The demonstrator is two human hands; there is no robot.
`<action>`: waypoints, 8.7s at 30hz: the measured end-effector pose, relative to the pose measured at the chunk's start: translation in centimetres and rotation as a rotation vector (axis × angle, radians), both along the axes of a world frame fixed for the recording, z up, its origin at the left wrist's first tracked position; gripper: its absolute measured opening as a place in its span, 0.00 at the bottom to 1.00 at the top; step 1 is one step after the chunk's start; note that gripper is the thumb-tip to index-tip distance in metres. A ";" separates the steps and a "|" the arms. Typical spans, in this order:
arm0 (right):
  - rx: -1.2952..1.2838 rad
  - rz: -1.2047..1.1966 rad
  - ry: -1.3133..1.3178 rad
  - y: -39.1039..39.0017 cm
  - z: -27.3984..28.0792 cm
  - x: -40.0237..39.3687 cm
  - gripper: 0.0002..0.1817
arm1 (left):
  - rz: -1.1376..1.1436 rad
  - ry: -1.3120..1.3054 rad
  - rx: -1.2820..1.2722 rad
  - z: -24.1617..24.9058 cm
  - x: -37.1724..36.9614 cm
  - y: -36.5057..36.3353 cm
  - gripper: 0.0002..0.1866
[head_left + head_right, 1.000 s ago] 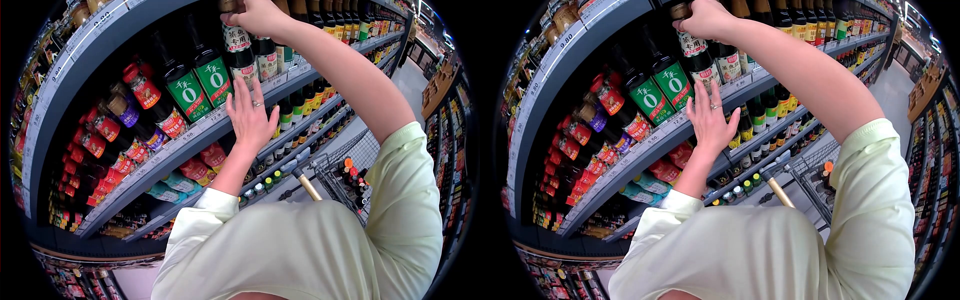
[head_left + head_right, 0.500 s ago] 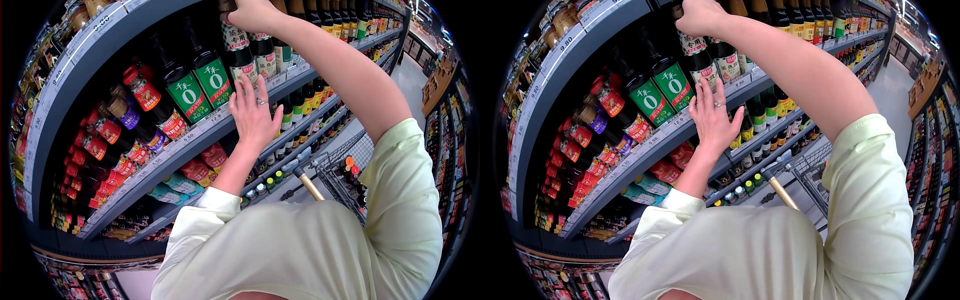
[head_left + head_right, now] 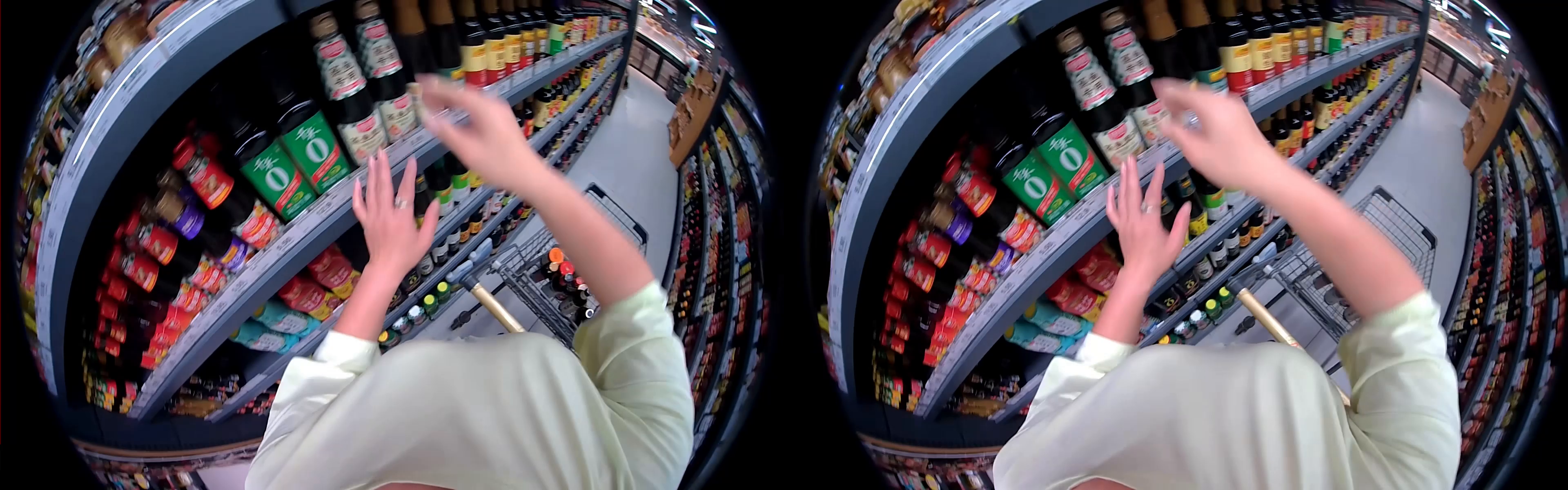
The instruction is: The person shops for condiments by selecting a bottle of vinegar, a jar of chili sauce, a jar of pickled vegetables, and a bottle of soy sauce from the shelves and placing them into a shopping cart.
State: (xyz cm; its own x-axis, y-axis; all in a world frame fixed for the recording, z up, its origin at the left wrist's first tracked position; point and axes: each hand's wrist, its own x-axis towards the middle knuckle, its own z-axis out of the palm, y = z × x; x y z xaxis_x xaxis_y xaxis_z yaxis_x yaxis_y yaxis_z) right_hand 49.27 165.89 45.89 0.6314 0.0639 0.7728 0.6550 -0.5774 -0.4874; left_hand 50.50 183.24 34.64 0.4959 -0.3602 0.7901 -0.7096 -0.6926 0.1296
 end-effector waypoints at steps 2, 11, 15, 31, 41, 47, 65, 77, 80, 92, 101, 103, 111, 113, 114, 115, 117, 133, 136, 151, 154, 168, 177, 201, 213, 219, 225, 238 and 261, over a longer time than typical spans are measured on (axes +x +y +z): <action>-0.016 0.006 0.212 -3.4 -5.4 -5.7 0.17 | -0.201 0.072 -0.034 -1.8 -1.7 0.2 0.32; 0.210 -1.073 0.685 -10.3 -22.0 -35.0 0.14 | -0.672 0.461 0.180 -10.1 -6.1 -3.5 0.15; 0.135 -1.141 0.855 -7.7 -19.9 -42.2 0.24 | -0.745 0.477 0.240 -10.5 -5.7 -6.8 0.16; -0.239 -1.127 1.277 -7.8 -23.1 -46.5 0.25 | -0.358 0.801 0.966 -11.3 -5.5 -12.8 0.30; -0.250 -1.127 1.230 -11.3 -23.7 -45.8 0.25 | -0.323 0.782 0.875 -11.8 -5.1 -16.0 0.29; -0.240 -1.147 1.220 -13.8 -23.5 -44.5 0.24 | -0.276 0.782 0.908 -11.6 -4.1 -18.6 0.29; -0.243 -1.154 1.280 -22.1 -23.2 -37.7 0.20 | -0.314 0.785 0.848 -12.1 2.7 -28.0 0.30; -0.243 -1.180 1.332 -31.2 -23.1 -31.7 0.19 | -0.386 0.657 0.797 -12.9 8.5 -37.0 0.30; -0.228 -1.184 1.367 -33.7 -22.8 -30.3 0.18 | -0.407 0.700 0.802 -12.9 9.6 -39.3 0.30; -0.190 -1.306 1.296 -41.1 -23.1 -27.7 0.18 | -0.395 0.700 0.884 -12.5 12.3 -47.3 0.31; -0.182 -1.296 1.236 -45.6 -23.7 -26.5 0.19 | -0.420 0.668 0.812 -13.4 14.0 -51.5 0.29; -0.187 -1.287 1.251 -46.9 -23.6 -26.1 0.19 | -0.394 0.700 0.755 -13.0 14.3 -52.9 0.27; -0.243 -1.238 1.255 -52.6 -24.5 -25.2 0.22 | -0.368 0.777 0.750 -12.7 15.7 -57.9 0.27; -0.220 -1.236 1.288 -54.2 -24.3 -24.9 0.23 | -0.387 0.711 0.723 -13.5 16.1 -59.0 0.25; -0.227 -1.233 1.279 -54.9 -25.0 -25.2 0.23 | -0.380 0.757 0.764 -12.9 16.1 -59.7 0.26; -0.233 -1.223 1.272 -56.0 -25.8 -25.6 0.23 | -0.369 0.808 0.804 -12.4 16.2 -60.4 0.26; -0.167 -1.039 1.331 -59.5 -27.8 -27.2 0.21 | -0.347 0.794 0.821 -12.6 16.5 -61.7 0.27; -0.258 -1.196 1.368 -64.2 -24.4 -22.1 0.21 | -0.281 0.817 0.769 -11.9 17.8 -68.9 0.26; -0.244 -1.227 1.346 -63.9 -24.8 -21.9 0.21 | -0.288 0.817 0.778 -12.5 18.0 -69.1 0.25; -0.274 -1.238 1.516 -62.1 -26.3 -23.4 0.24 | -0.340 0.793 0.791 -13.3 17.9 -65.5 0.24; -0.287 -1.220 1.461 -60.5 -25.9 -23.6 0.23 | -0.327 0.805 0.791 -13.0 17.5 -64.3 0.25; -0.218 -1.192 1.414 -53.8 -23.7 -25.0 0.19 | -0.393 0.619 0.619 -13.6 14.7 -58.2 0.21; -0.240 -1.191 1.371 -51.8 -23.7 -26.2 0.18 | -0.487 0.614 0.540 -13.9 13.7 -55.9 0.16; 0.247 -1.041 0.991 -54.3 -20.9 -25.2 0.26 | -0.475 0.597 0.587 -13.8 13.3 -56.2 0.16; -0.323 -0.797 1.646 -74.7 -39.8 -12.7 0.26 | -0.416 0.675 0.653 -13.7 13.5 -56.7 0.16; 0.017 -0.852 2.057 -77.2 -47.8 -10.6 0.32 | -0.381 0.740 0.706 -13.4 13.6 -56.7 0.17; 0.114 -0.956 1.942 -74.7 -50.8 -9.8 0.33 | -0.400 0.753 0.668 -13.4 13.7 -57.0 0.18; 0.218 -1.171 1.744 -77.4 -55.3 -12.5 0.13 | -0.414 0.706 0.628 -13.8 14.4 -57.9 0.17; 0.166 -1.224 1.667 -76.9 -55.8 -12.5 0.19 | -0.427 0.707 0.616 -13.9 14.5 -58.1 0.17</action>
State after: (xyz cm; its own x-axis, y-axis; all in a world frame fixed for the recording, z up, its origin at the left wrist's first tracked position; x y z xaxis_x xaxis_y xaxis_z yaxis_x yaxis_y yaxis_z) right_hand 36.77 88.98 -9.93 0.2293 -0.8331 -0.5033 -0.9724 -0.1728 -0.1570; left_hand 64.96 125.09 20.75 0.5112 -0.8594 -0.0145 -0.8116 -0.4881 0.3211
